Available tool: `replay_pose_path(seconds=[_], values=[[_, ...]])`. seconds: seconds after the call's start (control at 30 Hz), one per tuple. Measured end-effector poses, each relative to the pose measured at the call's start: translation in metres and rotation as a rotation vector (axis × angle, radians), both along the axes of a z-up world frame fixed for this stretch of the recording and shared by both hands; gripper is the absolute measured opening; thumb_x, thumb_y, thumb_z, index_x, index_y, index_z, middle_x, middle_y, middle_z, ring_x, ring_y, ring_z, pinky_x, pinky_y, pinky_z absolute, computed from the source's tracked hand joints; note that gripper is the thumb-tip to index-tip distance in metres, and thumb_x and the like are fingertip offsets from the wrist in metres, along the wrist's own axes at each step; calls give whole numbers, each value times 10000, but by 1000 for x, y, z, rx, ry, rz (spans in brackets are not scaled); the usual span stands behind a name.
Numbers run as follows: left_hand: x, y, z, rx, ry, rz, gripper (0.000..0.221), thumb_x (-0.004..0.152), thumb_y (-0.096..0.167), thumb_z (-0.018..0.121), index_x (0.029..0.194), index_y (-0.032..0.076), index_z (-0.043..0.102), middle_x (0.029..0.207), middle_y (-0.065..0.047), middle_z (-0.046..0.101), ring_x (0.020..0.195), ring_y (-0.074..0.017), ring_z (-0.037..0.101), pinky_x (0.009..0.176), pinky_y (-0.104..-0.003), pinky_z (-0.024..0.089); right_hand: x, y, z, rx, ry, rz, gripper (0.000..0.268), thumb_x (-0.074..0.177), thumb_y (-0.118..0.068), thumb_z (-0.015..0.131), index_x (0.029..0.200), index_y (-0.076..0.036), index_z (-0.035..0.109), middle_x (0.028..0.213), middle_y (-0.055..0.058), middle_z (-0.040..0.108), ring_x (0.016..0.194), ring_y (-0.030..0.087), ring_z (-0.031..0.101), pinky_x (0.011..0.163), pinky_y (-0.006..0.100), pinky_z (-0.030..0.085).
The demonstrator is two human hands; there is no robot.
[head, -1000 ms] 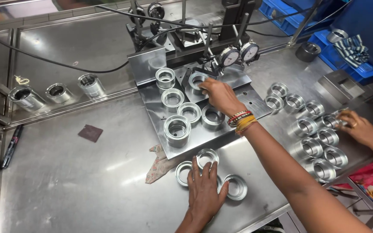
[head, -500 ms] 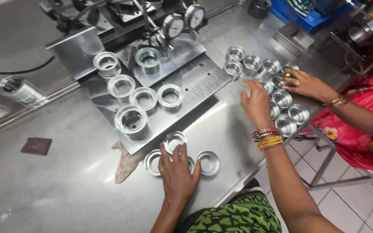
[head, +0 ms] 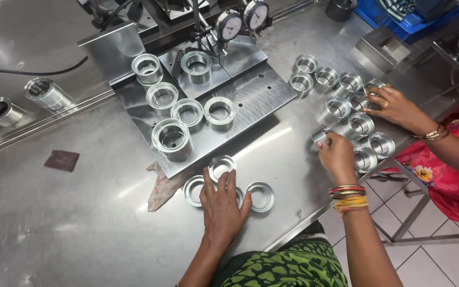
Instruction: Wiping metal cylinders and inspecting their dimensions using a dial gauge measurement tool on a workbench.
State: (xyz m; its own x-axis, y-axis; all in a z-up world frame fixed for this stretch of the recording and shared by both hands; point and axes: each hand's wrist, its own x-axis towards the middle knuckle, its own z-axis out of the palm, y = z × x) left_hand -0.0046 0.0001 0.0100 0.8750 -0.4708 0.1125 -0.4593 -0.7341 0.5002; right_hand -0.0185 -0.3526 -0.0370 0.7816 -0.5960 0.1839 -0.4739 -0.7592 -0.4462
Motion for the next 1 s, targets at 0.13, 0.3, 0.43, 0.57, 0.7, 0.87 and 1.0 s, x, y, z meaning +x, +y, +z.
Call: replay_pose_path(seconds=[0.13, 0.3, 0.43, 0.57, 0.7, 0.87, 1.0], values=[[1, -1, 1, 3, 15, 5, 698, 922, 433, 587, 1432, -29, 474, 1413, -253, 492, 1468, -526, 134, 1110, -642, 210, 21, 34, 79, 884, -254, 44, 195, 983, -148, 720, 1105, 2, 691, 883, 81, 666, 584, 188, 502, 486, 335, 346], [1, -2, -5, 11, 45, -4, 701, 918, 430, 590, 1437, -25, 465, 1406, -258, 479, 1466, -530, 108, 1112, -661, 173, 108, 70, 142, 126, -428, 678, 210, 966, 24, 659, 1176, 13, 666, 1018, 98, 638, 893, 164, 680, 762, 259, 565], [0, 1, 4, 6, 47, 7, 703, 902, 422, 602, 1432, -22, 471, 1389, -250, 489, 1463, -521, 99, 1092, -706, 139, 188, 77, 116, 26, -411, 819, 196, 965, 85, 585, 1119, -9, 659, 1130, 113, 644, 1001, 239, 736, 871, 322, 644], [-3, 7, 4, -10, 85, 40, 648, 894, 416, 619, 1383, -1, 528, 1343, -203, 529, 1478, -483, 105, 1093, -759, 87, 219, 99, 120, -164, -300, 694, 258, 882, 49, 661, 1125, -26, 707, 1125, 140, 663, 953, 388, 685, 794, 472, 551], [-3, 7, 1, 1, 126, 44, 630, 910, 425, 625, 1377, 8, 553, 1344, -200, 524, 1507, -473, 103, 1094, -758, 66, 240, 104, 119, -189, -275, 606, 234, 880, -25, 678, 1107, -55, 726, 1112, 144, 667, 900, 413, 675, 773, 521, 530], [-3, 6, -10, -5, 103, 45, 638, 917, 436, 623, 1383, 9, 535, 1396, -233, 458, 1513, -475, 104, 1097, -742, 77, 274, 103, 103, -267, -189, 508, 175, 861, -42, 683, 1031, -68, 721, 1090, 157, 665, 918, 418, 681, 793, 534, 538], [-6, 8, -16, -51, -12, 20, 629, 912, 417, 628, 1388, 20, 516, 1466, -255, 394, 1484, -463, 122, 1097, -730, 109, 270, 103, 98, -224, -251, 525, 126, 908, -51, 665, 1030, -40, 692, 1110, 170, 664, 918, 447, 667, 798, 559, 523]])
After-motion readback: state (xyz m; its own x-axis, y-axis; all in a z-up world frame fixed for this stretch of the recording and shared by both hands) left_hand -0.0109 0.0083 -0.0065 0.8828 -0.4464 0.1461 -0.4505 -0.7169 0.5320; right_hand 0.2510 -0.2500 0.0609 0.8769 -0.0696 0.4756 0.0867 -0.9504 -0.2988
